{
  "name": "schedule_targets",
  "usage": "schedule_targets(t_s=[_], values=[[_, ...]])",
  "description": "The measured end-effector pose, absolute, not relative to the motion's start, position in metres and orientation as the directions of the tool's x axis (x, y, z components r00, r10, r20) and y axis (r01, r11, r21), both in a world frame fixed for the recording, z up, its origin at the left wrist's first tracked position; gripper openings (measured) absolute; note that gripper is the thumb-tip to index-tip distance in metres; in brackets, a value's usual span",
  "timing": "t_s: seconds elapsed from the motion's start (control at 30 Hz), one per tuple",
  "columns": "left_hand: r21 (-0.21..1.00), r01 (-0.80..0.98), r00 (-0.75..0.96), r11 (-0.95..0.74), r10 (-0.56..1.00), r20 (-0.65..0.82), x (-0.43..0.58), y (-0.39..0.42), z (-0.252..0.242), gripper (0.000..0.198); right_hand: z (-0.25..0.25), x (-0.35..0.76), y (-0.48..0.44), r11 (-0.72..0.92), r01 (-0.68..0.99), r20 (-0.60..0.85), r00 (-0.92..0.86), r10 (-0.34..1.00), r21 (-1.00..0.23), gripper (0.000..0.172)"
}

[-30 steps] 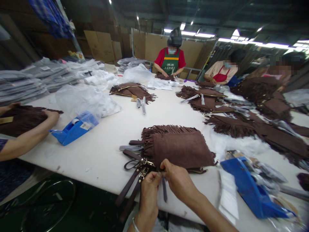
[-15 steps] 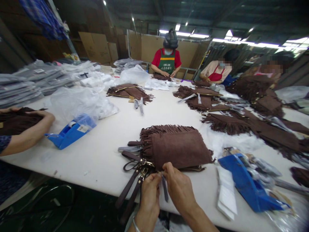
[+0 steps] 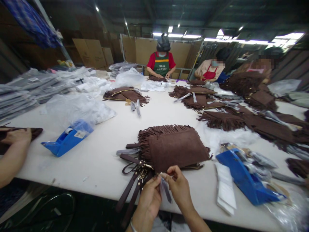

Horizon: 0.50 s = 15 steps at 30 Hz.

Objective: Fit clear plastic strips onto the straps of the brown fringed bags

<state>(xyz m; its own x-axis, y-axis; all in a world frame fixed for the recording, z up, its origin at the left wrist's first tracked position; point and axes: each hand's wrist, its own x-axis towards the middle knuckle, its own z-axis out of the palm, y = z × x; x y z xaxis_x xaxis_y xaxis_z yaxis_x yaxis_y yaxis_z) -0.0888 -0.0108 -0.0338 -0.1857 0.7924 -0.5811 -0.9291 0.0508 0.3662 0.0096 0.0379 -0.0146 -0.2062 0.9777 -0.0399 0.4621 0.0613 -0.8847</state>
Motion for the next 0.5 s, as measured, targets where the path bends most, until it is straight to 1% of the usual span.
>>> schedule_targets(t_s=[0.07, 0.13, 0.23, 0.33, 0.43, 0.5], values=[[0.376, -0.926, -0.190, 0.047, 0.802, -0.567, -0.089, -0.011, -0.034, 0.013, -0.014, 0.009, 0.034, 0.154, 0.510, 0.047, -0.216, 0.975, -0.846, 0.024], [0.405, -0.914, -0.221, 0.024, 0.808, -0.547, -0.087, -0.012, -0.034, 0.013, -0.013, 0.009, 0.029, 0.250, 0.524, 0.128, -0.257, 0.958, -0.814, 0.024], [0.442, -0.897, -0.270, -0.008, 0.800, -0.535, -0.084, -0.013, -0.033, 0.015, -0.011, 0.008, 0.024, 0.300, 0.499, 0.160, -0.304, 0.939, -0.813, 0.026], [0.450, -0.893, -0.288, -0.020, 0.794, -0.535, -0.082, -0.013, -0.033, 0.016, -0.013, 0.010, 0.025, 0.219, 0.449, 0.079, -0.311, 0.947, -0.866, 0.026], [0.430, -0.903, -0.262, -0.012, 0.808, -0.528, -0.083, -0.013, -0.033, 0.015, -0.018, 0.012, 0.027, 0.045, 0.335, -0.059, -0.295, 0.954, -0.941, 0.030], [0.406, -0.914, -0.241, -0.006, 0.812, -0.532, -0.085, -0.013, -0.032, 0.014, -0.020, 0.013, 0.027, -0.085, 0.238, -0.156, -0.297, 0.942, -0.968, 0.034]])
